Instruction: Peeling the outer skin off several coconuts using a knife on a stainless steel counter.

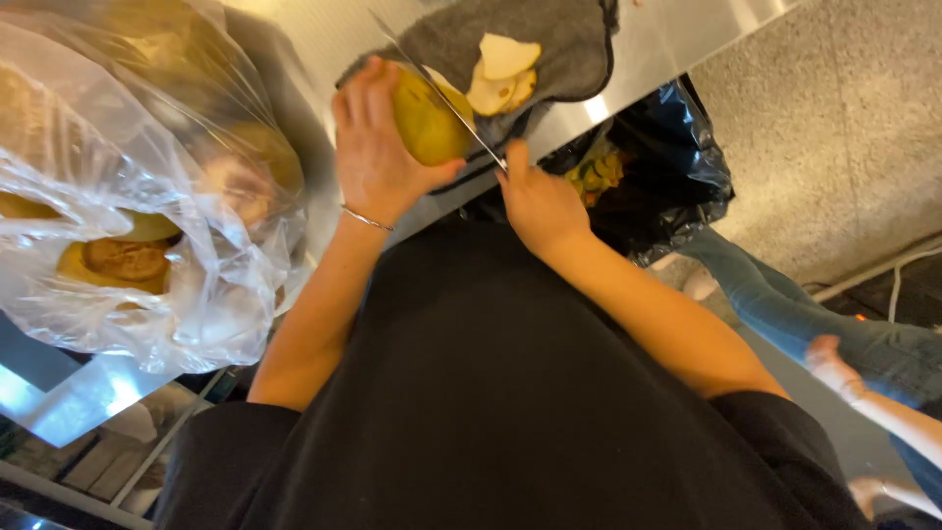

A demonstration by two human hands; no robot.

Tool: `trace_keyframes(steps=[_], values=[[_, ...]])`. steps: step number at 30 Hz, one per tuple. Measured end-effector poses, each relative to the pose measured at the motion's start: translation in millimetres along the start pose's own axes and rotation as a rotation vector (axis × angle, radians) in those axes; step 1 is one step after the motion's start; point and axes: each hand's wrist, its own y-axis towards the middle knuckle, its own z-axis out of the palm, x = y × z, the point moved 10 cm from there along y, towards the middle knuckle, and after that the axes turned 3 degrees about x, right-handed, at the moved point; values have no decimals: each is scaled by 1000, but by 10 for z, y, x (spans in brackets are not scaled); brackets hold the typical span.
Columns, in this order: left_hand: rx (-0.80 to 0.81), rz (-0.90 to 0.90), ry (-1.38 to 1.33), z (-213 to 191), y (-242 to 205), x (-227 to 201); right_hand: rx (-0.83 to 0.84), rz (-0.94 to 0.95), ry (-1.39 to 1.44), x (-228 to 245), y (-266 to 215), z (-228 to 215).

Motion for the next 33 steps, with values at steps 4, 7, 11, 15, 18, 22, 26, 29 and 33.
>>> trace_keyframes(steps=[4, 7, 11, 15, 18, 22, 26, 29, 33], values=[[-33, -100, -152, -116, 37, 151, -55, -89, 52, 116, 218, -79], [68, -182, -208, -37, -29, 172, 16, -65, 86, 119, -46, -36], [-5, -141, -168, -64, 78, 220, 112, 64, 81, -60, 156, 115], [13, -101, -143, -107, 23, 109, -28, -42, 138, 109, 354, -4], [-6, -22, -128, -71, -13, 44, 72, 20, 163, 69, 267, 66], [3, -14, -170, -88, -36, 126, 137, 98, 131, -172, 89, 253], [-15, 21, -136, -74, -83, 40, -14, 2, 174, -13, 419, 298], [-17, 0, -138, -99, -215, 87, -63, 5, 217, -14, 240, 179], [-84, 40, -134, -80, -275, 129, -2, 10, 220, -249, 10, 331]])
